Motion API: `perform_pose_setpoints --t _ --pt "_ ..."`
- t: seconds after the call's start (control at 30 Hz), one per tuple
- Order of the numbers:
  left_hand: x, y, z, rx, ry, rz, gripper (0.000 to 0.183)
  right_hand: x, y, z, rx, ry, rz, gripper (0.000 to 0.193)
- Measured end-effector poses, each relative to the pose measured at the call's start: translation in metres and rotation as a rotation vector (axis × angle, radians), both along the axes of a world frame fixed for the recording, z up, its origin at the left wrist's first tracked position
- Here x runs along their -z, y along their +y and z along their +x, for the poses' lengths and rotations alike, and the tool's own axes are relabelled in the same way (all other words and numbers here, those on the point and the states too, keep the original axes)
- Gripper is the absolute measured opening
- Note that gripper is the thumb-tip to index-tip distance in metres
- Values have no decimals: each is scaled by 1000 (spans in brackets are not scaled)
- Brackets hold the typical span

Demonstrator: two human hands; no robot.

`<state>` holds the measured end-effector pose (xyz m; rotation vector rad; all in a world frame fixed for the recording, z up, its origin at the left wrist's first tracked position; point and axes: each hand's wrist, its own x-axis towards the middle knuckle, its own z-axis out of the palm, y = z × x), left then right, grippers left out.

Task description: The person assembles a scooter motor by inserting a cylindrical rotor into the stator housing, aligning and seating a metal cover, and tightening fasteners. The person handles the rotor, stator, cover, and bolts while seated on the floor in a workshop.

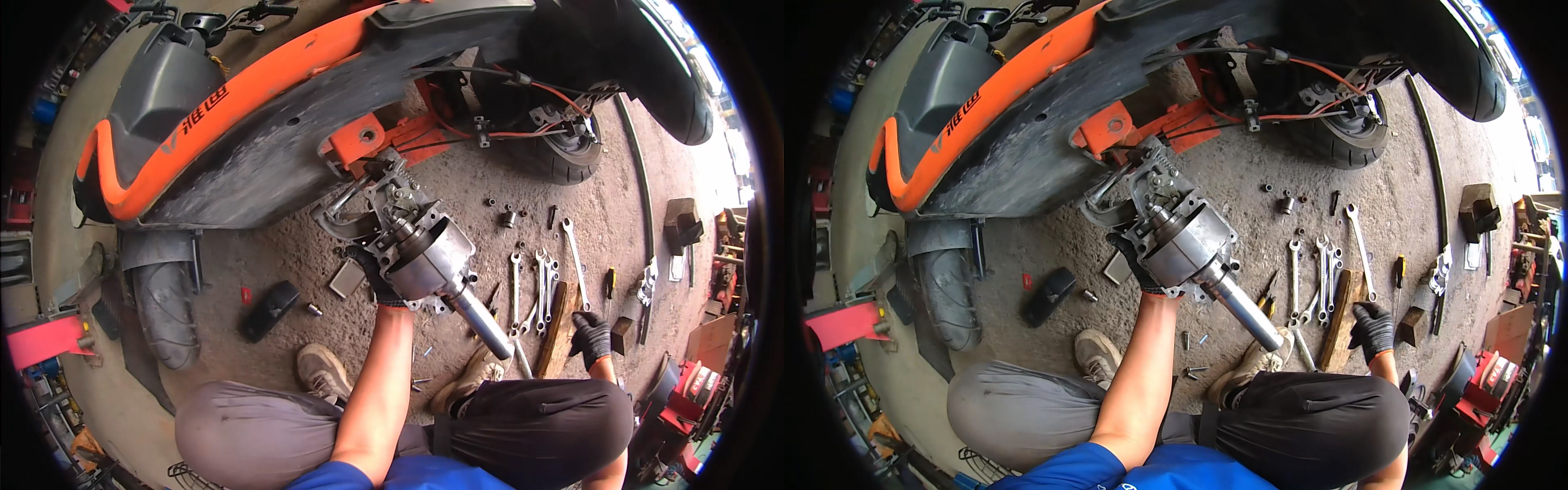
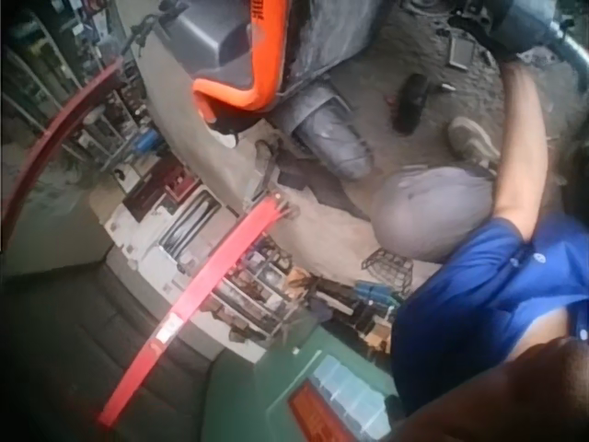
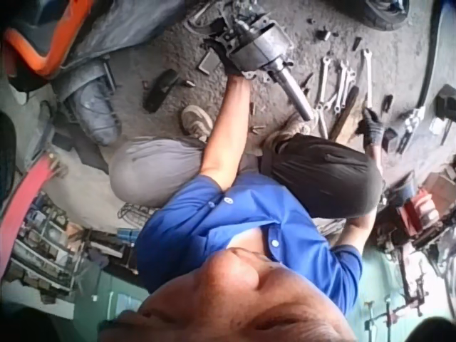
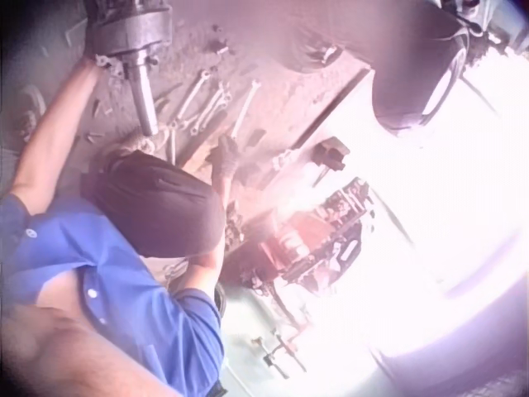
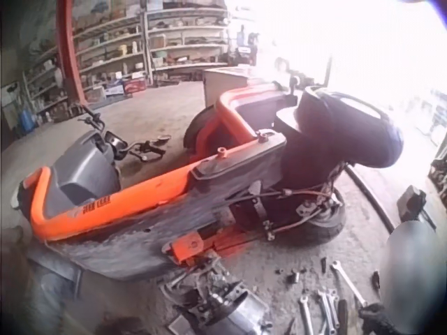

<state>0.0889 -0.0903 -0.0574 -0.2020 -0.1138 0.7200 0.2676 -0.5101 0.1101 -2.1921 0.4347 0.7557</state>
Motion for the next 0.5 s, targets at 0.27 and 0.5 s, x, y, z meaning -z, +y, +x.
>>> perform_pose_setpoints --t 0.27,0.5 --pt "-41 3 1 -21 338 0 98 -20 54 36 -480 153 96 34" --pt "-72 -8 10 10 58 54 88 -64 275 67 -1015 7 312 57"
